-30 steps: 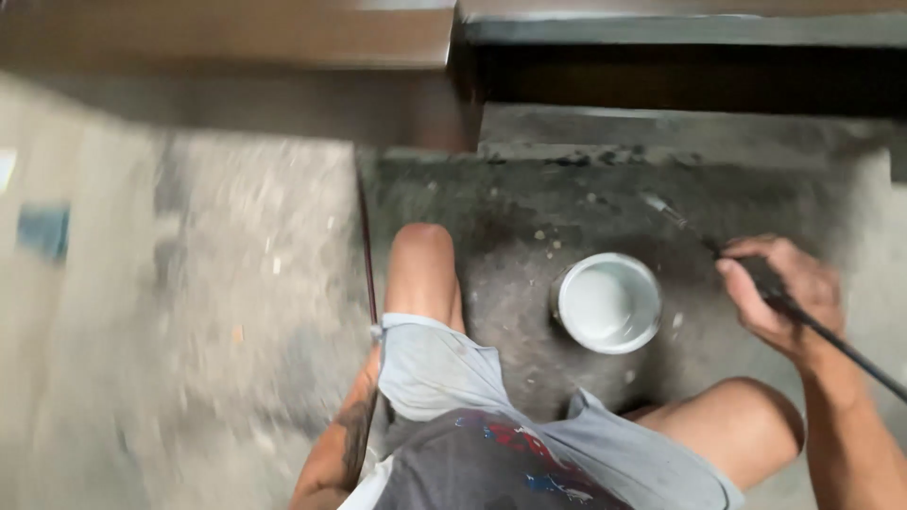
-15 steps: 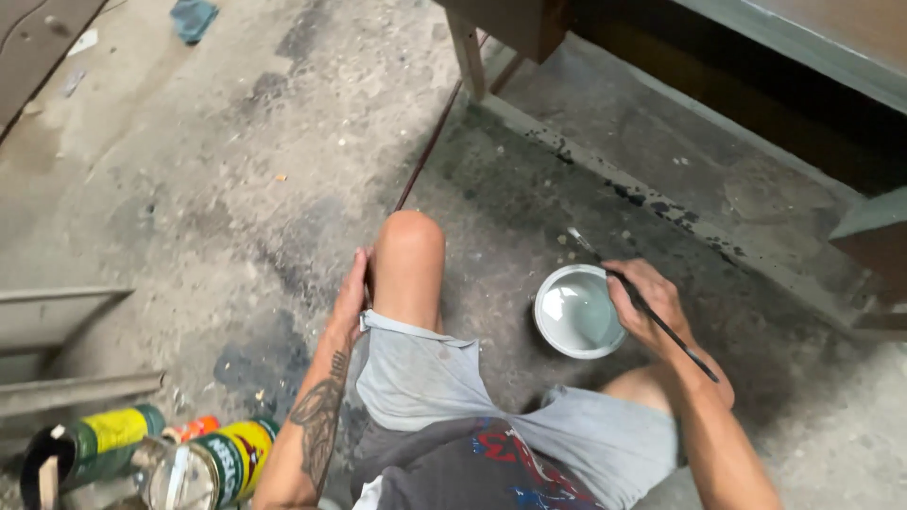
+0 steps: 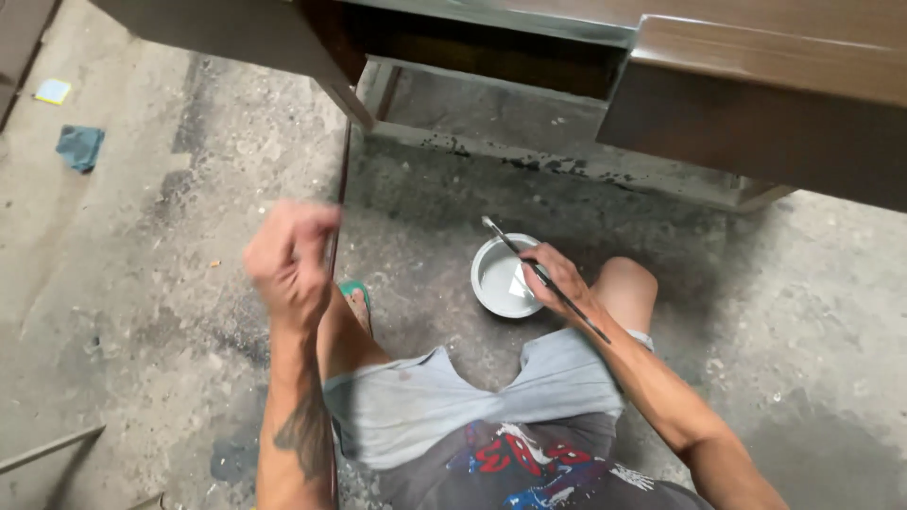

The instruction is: Applying white paint to the edges and underside of a wooden furniture frame using a paintbrush.

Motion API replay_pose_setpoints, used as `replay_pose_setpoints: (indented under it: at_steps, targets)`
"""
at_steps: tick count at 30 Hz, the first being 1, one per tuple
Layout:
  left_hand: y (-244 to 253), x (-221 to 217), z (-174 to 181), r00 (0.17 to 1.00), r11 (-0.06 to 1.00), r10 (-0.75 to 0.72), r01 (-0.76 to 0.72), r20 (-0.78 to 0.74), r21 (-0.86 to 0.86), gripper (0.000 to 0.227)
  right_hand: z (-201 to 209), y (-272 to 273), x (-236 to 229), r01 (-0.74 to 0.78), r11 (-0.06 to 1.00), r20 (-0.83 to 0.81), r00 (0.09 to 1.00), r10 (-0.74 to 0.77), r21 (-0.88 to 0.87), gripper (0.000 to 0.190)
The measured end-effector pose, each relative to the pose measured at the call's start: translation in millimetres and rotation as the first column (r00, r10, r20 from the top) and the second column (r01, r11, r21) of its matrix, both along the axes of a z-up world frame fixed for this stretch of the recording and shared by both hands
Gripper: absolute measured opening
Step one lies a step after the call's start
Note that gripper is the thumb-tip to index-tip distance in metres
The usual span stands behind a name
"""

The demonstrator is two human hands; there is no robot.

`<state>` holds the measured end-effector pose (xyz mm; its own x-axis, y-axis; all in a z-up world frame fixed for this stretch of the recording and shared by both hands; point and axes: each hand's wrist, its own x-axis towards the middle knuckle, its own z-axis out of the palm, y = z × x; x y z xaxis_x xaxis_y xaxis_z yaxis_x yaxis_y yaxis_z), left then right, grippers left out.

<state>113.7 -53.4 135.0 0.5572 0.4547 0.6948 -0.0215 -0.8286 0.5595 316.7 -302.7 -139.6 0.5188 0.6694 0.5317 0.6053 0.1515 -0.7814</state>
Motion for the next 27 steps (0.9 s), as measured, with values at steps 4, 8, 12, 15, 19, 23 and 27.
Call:
replay_pose_setpoints:
  at_steps: [4,8,12,15,19,23,27]
  targets:
    - [-20,47,49,0.974,0.946,-0.228,0.217,0.016,0.239,0.015,-5,-6,-13,0.023,0.978,0.206,0.976,-0.067,0.206,0.019]
    - [-24,67,54,0.977,0.944,-0.212,0.206,-0.004,0.259,0.003,-24,-8,-4,0.004,0.978,0.205,0.978,-0.047,0.207,0.019]
    - [-38,77,83,0.963,0.881,-0.259,0.265,-0.07,0.391,0.021,-39,-18,-8,0.146,0.986,0.132,0.982,-0.135,-0.079,0.005]
    - [-22,81,81,0.974,0.843,-0.212,0.224,-0.081,0.489,0.017,-25,-18,-10,0.125,0.982,0.045,0.992,-0.119,-0.139,0.006]
    - [-7,70,73,0.992,0.868,-0.081,0.116,-0.093,0.483,0.047,-23,-11,-8,0.126,0.984,0.034,0.992,-0.123,-0.128,0.011]
    - [-15,60,69,0.992,0.887,-0.122,0.127,-0.04,0.444,0.046,-22,-9,-7,0.072,0.982,-0.014,0.997,-0.076,-0.173,0.012]
    - [-6,51,46,0.988,0.885,-0.113,0.146,-0.1,0.443,0.029,-22,-3,-7,0.013,0.988,-0.004,1.0,-0.014,-0.152,0.014]
